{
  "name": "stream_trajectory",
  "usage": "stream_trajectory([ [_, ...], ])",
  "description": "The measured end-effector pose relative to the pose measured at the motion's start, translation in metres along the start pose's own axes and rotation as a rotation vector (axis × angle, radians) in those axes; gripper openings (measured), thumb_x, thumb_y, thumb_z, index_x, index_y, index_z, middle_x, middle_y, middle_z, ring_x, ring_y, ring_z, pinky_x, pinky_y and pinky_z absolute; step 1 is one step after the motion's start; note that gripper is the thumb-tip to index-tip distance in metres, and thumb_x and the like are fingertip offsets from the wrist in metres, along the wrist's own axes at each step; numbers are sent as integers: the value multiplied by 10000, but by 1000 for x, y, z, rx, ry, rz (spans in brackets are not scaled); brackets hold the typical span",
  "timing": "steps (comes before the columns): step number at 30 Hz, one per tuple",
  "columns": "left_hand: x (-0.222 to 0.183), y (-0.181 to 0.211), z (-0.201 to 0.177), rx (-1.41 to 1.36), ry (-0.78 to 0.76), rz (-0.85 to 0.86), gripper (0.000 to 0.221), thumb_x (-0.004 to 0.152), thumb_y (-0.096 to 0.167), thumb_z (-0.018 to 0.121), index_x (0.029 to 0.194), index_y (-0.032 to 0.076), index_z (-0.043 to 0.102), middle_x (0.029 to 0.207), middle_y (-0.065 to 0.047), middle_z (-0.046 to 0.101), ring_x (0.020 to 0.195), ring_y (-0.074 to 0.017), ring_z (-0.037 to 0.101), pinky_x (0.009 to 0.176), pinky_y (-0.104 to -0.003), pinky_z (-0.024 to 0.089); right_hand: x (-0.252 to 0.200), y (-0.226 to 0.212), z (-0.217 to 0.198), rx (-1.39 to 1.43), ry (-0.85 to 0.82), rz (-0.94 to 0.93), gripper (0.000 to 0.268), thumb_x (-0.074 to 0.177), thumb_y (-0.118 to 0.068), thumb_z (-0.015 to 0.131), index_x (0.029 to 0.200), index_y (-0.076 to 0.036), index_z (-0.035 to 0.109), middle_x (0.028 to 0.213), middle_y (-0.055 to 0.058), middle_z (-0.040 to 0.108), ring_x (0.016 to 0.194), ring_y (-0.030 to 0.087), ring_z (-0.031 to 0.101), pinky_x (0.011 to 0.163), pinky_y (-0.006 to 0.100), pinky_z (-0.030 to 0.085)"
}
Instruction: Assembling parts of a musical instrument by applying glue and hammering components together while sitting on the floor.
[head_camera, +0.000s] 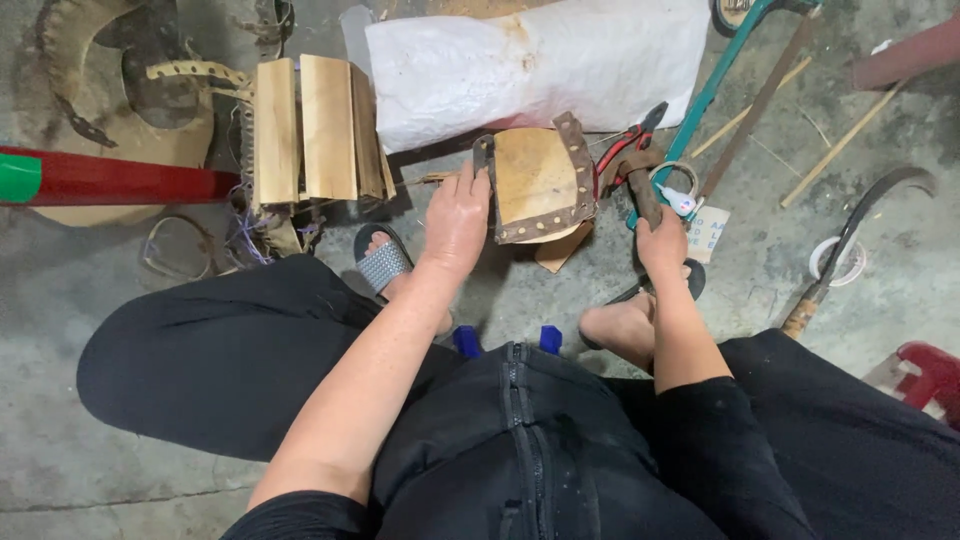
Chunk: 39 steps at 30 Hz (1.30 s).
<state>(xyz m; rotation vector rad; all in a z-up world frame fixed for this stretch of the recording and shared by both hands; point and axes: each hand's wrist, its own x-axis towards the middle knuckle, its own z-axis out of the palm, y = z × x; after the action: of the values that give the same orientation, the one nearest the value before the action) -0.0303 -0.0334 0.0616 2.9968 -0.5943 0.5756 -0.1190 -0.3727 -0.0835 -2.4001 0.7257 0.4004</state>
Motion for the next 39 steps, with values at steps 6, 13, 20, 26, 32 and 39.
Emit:
stream_trajectory([
  [6,-3,2,2,-42,22,36,130,964,135,699,1069,59,714,1120,-147,692,932,-262,634,714,-336,506,5,-14,-18,80,174,82,428,965,-337,677,1286,-55,661,1159,274,695,1138,465,652,980,552,533],
  [13,-9,5,16,-12,77,41,143,950,79,658,1072,39,720,1106,-171,713,866,-275,638,695,-361,487,-22,-112,-105,165,458,-466,225,1099,-298,727,1171,-99,651,915,210,678,862,468,701,697,518,555],
  [20,-23,9,46,-83,96,33,403,783,208,793,1110,-17,717,1159,-240,704,836,-325,641,756,-422,510,-69,-222,-118,80,79,-732,352,996,-356,755,1269,-141,706,1076,164,741,1010,405,702,821,518,569],
  [26,-21,9,43,-98,137,-7,291,866,214,755,1077,16,728,1100,-205,726,831,-302,645,804,-412,508,-56,-225,-98,-347,-108,-673,449,1042,-562,549,1367,-260,620,1075,93,713,1031,353,704,845,530,565],
  [32,-22,5,27,-152,-20,-11,509,815,307,863,1222,72,670,1233,-173,711,942,-285,676,978,-456,496,-47,-219,-97,-323,-152,-639,504,1059,-586,535,1378,-203,614,1121,122,715,1060,377,695,873,525,556],
  [39,-31,7,29,-156,-79,-45,503,873,349,807,1253,83,611,1301,-154,687,1094,-285,666,1082,-492,435,-46,-215,-96,-161,-227,-571,513,1062,-567,531,1368,-165,619,1109,196,729,1075,436,675,902,554,534],
])
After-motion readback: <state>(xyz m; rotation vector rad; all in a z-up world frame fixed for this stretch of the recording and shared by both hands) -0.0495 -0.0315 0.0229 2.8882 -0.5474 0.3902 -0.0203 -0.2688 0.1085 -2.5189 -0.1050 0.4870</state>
